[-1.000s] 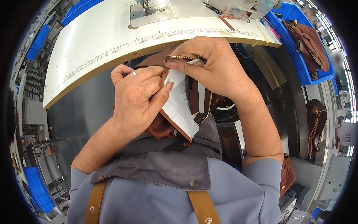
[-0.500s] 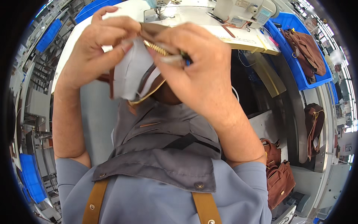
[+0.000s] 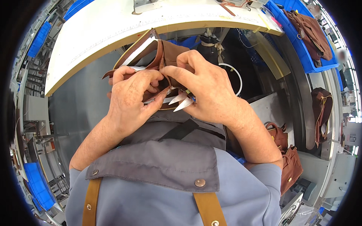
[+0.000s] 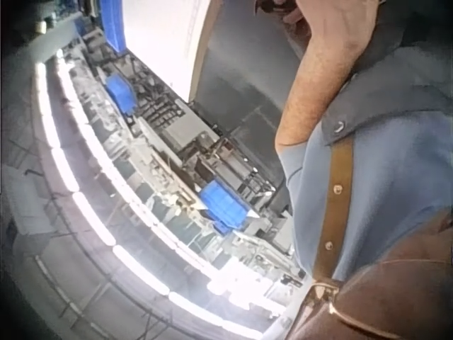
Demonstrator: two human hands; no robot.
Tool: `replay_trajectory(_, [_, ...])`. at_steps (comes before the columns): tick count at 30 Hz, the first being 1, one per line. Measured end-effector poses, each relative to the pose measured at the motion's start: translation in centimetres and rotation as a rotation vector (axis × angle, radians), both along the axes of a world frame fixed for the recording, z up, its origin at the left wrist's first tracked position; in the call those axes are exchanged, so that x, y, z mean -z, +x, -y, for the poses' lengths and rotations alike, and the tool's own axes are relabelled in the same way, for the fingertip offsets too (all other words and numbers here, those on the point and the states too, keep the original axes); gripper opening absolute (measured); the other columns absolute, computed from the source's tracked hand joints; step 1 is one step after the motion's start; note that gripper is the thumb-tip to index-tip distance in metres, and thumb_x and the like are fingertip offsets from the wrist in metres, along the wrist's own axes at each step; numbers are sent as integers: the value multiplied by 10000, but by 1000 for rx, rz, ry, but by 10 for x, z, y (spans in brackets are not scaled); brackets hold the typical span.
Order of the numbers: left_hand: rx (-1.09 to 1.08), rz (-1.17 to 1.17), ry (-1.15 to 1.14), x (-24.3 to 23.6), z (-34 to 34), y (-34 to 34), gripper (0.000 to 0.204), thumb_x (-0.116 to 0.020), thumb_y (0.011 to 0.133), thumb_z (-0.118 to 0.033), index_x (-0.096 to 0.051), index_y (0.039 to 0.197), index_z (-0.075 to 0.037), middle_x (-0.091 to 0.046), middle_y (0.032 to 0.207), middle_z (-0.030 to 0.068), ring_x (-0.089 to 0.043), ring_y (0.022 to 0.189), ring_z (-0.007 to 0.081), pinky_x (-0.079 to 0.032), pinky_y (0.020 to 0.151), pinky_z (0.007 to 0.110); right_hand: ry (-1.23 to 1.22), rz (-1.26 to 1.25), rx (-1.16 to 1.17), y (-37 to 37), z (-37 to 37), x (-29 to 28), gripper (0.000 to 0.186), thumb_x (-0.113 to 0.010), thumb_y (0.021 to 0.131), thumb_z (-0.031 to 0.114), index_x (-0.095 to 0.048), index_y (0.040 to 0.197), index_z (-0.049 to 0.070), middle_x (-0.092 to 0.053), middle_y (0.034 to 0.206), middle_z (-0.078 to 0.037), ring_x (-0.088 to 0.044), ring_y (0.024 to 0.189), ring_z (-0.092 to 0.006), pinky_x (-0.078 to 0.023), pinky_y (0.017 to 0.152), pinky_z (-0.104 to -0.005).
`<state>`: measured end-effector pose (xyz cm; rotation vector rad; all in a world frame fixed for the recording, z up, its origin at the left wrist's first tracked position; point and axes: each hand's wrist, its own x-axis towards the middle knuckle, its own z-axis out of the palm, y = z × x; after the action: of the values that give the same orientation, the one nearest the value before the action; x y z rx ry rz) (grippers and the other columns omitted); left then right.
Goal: Inspecting and trimming threads from the lining of a leather bag with snips at a workshop station.
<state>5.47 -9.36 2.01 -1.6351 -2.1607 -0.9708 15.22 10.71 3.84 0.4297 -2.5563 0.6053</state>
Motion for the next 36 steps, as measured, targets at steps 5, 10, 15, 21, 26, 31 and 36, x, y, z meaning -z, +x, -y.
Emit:
replay_trajectory(5, [-54,-13,-63,9,-11,-4,408,-814,763,-112,-653,1137,-106,-679,891,1,-672,836,177,-356,982,407,158,59,48,-7,-10,2,519,-809,626,92,-674,1127,77,-566,1021,-80,-642,812,-247,-532,647,-360])
replay_trajectory(10, [-28,9,-177,-1,-22,-7,519,-841,738,-182,-645,1215,-118,-654,1054,33,-638,1027,213,-343,1019,431,198,11,5,-11,-26,15,328,-809,704,146,-648,987,101,-578,938,-27,-654,739,-221,-503,544,-344])
replay_trajectory(15, [-70,-70,-245,-2,-42,-11,413,-854,740,-224,-717,1122,-147,-557,1040,19,-592,942,201,-338,1002,421,86,-22,40,-15,-37,24,240,-802,738,131,-655,926,106,-606,907,1,-659,751,-209,-506,556,-336])
replay_trajectory(21, [-52,-132,-211,4,-55,-19,186,-819,777,-196,-752,937,-130,-532,966,-5,-587,844,163,-335,944,415,72,-33,30,-19,-42,25,201,-793,752,152,-641,877,111,-596,862,-1,-652,745,-202,-505,559,-336])
replay_trajectory(26, [-3,-198,-233,6,-58,-30,67,-747,825,-175,-716,847,-120,-586,904,-30,-599,809,146,-322,946,411,160,-41,45,-20,-46,26,173,-765,760,157,-621,844,112,-577,827,-3,-639,727,-196,-498,542,-335])
replay_trajectory(31, [-11,-271,-194,5,-56,-38,96,-793,795,-201,-732,821,-132,-671,908,-73,-591,787,128,-304,918,402,120,-122,24,-24,-49,31,155,-740,765,162,-605,821,112,-586,820,5,-629,708,-187,-490,527,-323])
replay_trajectory(36, [-20,-220,-135,8,-54,-42,102,-797,798,-211,-734,791,-131,-698,896,-72,-607,808,117,-293,886,387,105,-152,6,-27,-50,37,158,-740,749,160,-605,818,114,-592,817,6,-628,692,-184,-485,520,-321])
